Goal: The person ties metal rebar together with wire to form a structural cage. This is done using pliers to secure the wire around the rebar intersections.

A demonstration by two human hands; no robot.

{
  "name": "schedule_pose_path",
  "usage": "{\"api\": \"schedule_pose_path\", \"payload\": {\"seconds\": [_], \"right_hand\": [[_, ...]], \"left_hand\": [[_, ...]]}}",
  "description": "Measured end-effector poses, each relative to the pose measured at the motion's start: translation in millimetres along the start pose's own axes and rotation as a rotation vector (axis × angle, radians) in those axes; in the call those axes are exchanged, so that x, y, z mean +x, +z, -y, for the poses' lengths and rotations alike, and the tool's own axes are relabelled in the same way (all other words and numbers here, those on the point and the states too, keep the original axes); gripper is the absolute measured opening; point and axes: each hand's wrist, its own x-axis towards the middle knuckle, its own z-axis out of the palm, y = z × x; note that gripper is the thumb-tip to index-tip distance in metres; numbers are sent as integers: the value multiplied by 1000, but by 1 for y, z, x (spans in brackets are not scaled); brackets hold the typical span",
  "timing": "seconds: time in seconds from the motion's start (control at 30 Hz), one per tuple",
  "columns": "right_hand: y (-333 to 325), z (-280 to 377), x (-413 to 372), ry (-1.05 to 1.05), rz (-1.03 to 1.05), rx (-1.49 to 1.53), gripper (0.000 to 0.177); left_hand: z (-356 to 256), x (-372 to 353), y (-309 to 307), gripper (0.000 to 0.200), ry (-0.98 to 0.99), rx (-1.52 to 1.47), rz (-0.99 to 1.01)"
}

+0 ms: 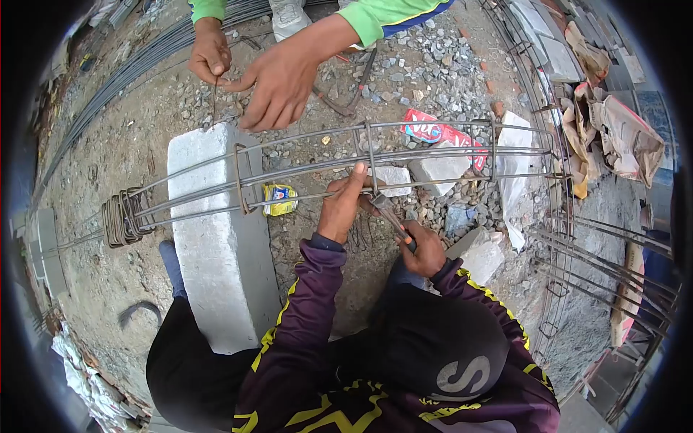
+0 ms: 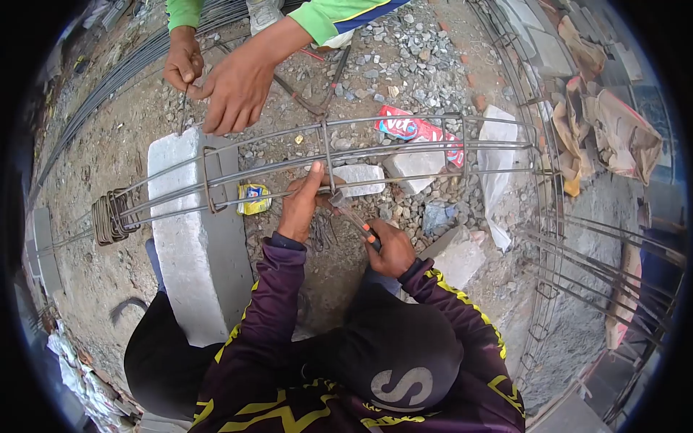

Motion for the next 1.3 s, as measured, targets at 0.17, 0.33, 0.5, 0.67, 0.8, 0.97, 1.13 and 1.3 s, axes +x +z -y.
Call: {"api": "schedule_pose_path", "payload": {"seconds": [0.17, 0.33, 0.5, 0.67, 0.8, 0.97, 1.13, 1.3], "right_hand": [[4, -12, 7, -25, -7, 33, 25], [-10, 6, -1, 167, 223, 416, 24], [-34, 7, -8, 446, 805, 1554, 30], [-46, 27, -9, 516, 681, 786, 27], [-48, 56, -23, -18, -56, -153, 50], [-23, 44, -40, 130, -66, -241, 52], [1, 29, -39, 304, 105, 329, 32], [29, 1, -24, 306, 65, 467, 30]], "left_hand": [[-7, -4, 5, 55, -35, 8, -44], [-3, -1, -4, 53, -69, 32, -39], [-1, 0, -12, 51, -48, -6, 19], [10, 6, -18, 50, 12, -8, 66], [4, 4, -12, 48, 49, -33, 80], [4, 5, -16, 51, 11, 61, 84], [2, 8, -16, 53, 145, 87, 54], [-3, 10, -8, 53, 109, 98, -47]]}}
